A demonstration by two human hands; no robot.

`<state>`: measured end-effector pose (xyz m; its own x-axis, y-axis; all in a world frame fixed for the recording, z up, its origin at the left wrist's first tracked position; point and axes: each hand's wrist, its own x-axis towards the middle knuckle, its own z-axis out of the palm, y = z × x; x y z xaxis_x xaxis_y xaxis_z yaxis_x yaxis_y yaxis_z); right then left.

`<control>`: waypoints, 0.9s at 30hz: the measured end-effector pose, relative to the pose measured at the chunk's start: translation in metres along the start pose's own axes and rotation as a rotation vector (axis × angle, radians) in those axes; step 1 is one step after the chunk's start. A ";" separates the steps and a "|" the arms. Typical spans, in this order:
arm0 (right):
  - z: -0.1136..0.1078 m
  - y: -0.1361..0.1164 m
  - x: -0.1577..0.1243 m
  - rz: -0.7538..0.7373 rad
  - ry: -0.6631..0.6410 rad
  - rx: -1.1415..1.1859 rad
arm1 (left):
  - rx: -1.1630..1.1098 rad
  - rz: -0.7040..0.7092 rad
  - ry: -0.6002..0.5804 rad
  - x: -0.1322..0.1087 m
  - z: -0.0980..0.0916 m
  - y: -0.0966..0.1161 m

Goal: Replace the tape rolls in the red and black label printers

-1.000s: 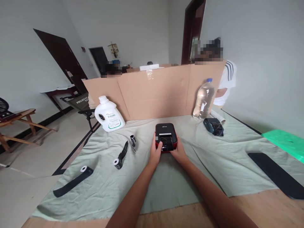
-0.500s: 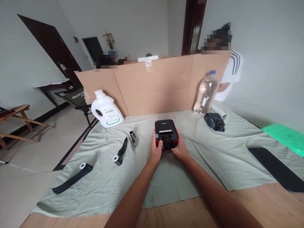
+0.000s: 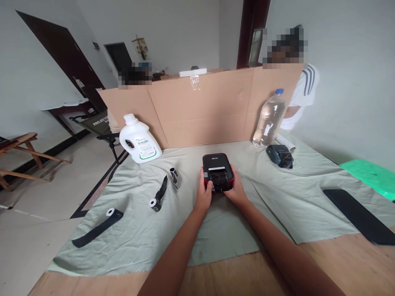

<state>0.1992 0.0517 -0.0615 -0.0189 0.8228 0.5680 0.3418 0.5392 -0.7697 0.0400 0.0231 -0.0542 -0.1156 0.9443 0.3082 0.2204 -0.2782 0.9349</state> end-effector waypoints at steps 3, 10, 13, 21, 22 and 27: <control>0.000 0.000 0.001 0.002 -0.002 0.021 | -0.037 0.001 -0.002 -0.001 0.000 -0.002; 0.000 0.005 0.001 -0.022 -0.009 0.036 | -0.096 0.007 0.010 -0.002 0.001 -0.004; 0.000 0.006 0.001 -0.028 -0.004 0.034 | -0.087 0.002 0.016 -0.004 0.001 -0.001; -0.002 0.001 -0.004 -0.004 -0.008 0.011 | -0.051 0.020 0.003 -0.019 -0.001 -0.002; -0.002 -0.001 -0.006 0.010 -0.010 0.000 | -0.045 0.030 0.001 -0.020 -0.002 -0.003; -0.004 -0.008 -0.010 0.058 -0.011 -0.019 | -0.011 0.083 0.035 -0.020 -0.003 -0.006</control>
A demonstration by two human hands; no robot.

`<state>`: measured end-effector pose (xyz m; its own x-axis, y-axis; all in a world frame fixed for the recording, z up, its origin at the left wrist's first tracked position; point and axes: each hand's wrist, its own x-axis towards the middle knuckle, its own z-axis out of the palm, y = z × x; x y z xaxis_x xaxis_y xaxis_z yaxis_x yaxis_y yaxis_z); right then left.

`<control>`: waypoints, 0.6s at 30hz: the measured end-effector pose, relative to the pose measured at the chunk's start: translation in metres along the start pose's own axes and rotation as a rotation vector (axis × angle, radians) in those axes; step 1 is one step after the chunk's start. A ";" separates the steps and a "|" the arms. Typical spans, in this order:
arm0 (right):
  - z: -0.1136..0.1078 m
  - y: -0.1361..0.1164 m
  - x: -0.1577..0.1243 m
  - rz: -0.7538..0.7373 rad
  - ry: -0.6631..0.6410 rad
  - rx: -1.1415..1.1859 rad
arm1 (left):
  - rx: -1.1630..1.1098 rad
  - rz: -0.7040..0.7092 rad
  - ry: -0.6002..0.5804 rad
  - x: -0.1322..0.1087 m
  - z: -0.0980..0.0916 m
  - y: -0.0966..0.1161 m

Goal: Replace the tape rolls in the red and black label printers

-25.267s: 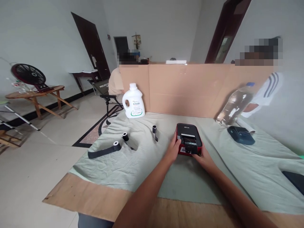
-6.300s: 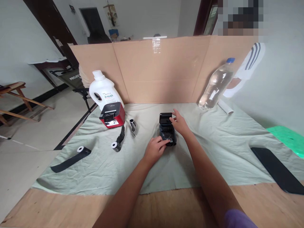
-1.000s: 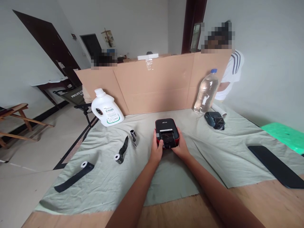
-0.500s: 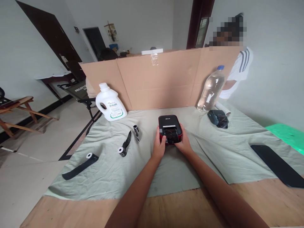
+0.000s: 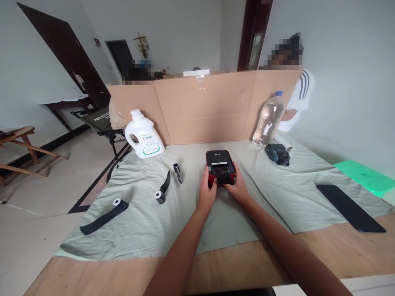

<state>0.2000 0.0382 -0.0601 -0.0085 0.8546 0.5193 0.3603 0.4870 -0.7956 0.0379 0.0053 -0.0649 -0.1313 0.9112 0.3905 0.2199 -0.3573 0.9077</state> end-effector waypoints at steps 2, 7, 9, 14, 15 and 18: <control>0.000 0.000 -0.001 0.004 0.004 0.009 | 0.010 0.019 0.009 0.001 0.000 0.000; 0.000 0.004 -0.001 0.017 0.003 0.006 | 0.005 0.036 0.041 0.003 0.001 -0.001; 0.000 0.006 -0.001 0.020 0.000 0.013 | -0.023 0.035 0.045 0.004 0.002 -0.003; -0.002 0.007 0.000 0.005 0.003 0.027 | -0.118 0.039 0.036 0.009 0.003 -0.011; -0.002 0.007 0.001 0.004 0.000 0.035 | -0.128 0.040 0.035 0.010 0.003 -0.012; -0.002 0.008 0.002 0.018 -0.011 0.070 | -0.144 0.036 0.029 0.013 0.003 -0.015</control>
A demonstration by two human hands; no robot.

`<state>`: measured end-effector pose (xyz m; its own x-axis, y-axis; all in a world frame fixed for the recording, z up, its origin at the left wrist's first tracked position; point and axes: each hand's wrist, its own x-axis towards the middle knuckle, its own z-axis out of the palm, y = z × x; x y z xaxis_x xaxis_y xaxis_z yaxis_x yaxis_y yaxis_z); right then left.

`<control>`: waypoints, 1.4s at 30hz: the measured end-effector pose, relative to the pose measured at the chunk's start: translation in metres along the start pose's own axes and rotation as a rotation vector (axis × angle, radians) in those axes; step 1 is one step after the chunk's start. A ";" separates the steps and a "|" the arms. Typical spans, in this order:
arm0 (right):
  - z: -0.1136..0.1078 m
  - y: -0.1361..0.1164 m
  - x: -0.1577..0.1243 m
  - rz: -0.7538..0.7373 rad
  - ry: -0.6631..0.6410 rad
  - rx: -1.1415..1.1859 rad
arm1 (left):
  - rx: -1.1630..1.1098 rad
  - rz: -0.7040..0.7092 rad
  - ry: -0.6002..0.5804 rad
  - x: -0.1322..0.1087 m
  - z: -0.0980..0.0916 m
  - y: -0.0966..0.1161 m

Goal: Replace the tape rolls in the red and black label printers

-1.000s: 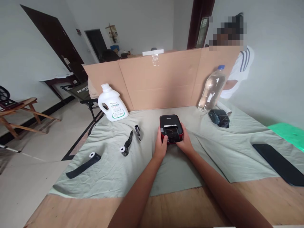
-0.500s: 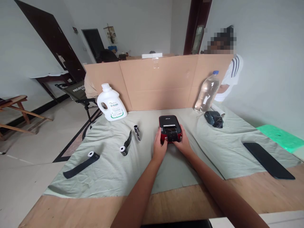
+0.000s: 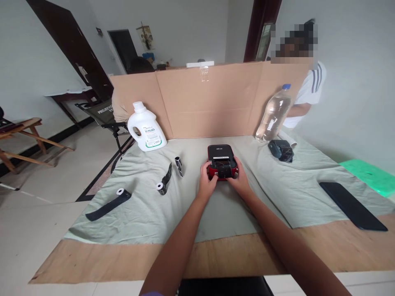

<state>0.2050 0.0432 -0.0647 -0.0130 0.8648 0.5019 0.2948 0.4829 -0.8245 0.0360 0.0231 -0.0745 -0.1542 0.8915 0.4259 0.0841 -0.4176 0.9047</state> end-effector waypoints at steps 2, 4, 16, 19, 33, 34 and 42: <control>0.000 0.001 0.001 0.011 0.002 0.029 | -0.005 -0.004 -0.015 0.002 -0.002 -0.001; 0.000 0.002 0.001 0.013 0.005 0.057 | -0.003 -0.006 -0.042 0.004 -0.005 -0.001; 0.001 0.001 0.003 0.054 -0.009 0.087 | 0.039 0.033 -0.134 0.014 -0.020 -0.013; 0.001 0.000 0.003 0.054 -0.007 0.083 | 0.048 0.028 -0.111 0.019 -0.019 -0.018; -0.002 -0.008 0.003 -0.013 -0.017 0.004 | 0.217 0.175 -0.123 0.016 -0.023 0.001; -0.002 -0.009 0.003 -0.015 -0.018 -0.003 | 0.216 0.183 -0.140 0.016 -0.023 0.002; -0.003 -0.007 0.001 0.064 -0.029 -0.045 | 0.119 0.082 -0.162 0.018 -0.022 -0.001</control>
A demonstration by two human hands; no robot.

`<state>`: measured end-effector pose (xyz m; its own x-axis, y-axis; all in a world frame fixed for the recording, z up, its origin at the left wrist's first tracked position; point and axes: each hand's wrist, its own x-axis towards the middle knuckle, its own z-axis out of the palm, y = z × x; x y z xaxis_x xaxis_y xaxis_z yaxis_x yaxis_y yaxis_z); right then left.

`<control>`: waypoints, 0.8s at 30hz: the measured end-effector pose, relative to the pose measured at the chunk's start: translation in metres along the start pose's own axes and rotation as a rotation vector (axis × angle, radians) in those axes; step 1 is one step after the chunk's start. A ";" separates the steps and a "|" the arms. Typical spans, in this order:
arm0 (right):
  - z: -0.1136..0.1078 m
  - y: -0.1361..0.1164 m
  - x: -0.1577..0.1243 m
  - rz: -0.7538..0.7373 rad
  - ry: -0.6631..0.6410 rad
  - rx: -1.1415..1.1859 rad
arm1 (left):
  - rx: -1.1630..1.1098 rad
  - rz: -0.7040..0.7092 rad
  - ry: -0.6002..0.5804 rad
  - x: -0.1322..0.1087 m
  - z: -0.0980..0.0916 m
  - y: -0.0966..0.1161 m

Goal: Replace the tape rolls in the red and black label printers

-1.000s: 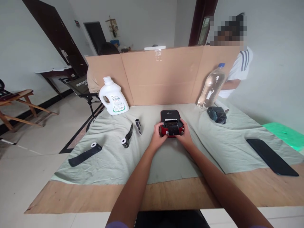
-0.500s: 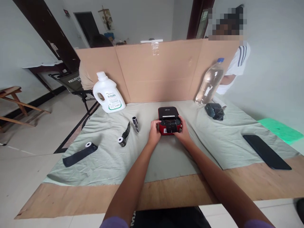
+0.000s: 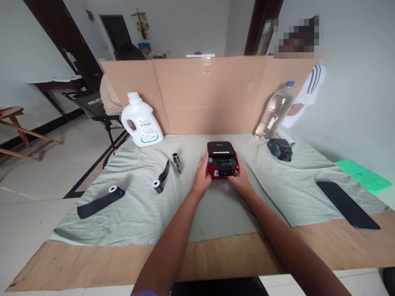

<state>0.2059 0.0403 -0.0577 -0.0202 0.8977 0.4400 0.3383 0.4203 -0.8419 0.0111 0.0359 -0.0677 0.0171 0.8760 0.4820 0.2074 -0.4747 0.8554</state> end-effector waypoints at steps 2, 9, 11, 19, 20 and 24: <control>0.000 0.001 0.000 0.000 -0.005 0.006 | 0.005 0.001 -0.001 0.000 0.000 0.001; 0.002 0.002 0.000 0.001 0.000 0.067 | 0.013 0.025 0.001 0.000 -0.001 0.003; 0.003 0.003 0.000 0.004 0.011 0.072 | -0.005 0.021 0.002 -0.001 -0.001 0.003; 0.004 0.004 0.000 -0.004 0.016 0.053 | -0.031 0.000 0.006 0.000 -0.001 0.003; 0.004 0.005 0.000 -0.010 0.016 0.034 | -0.032 0.001 0.006 0.000 -0.001 0.004; 0.005 0.006 -0.002 -0.042 0.025 -0.041 | -0.025 0.014 0.011 0.000 -0.001 0.005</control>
<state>0.2031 0.0418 -0.0657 -0.0119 0.8757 0.4827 0.3757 0.4513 -0.8095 0.0115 0.0339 -0.0634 0.0089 0.8684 0.4958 0.1824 -0.4889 0.8531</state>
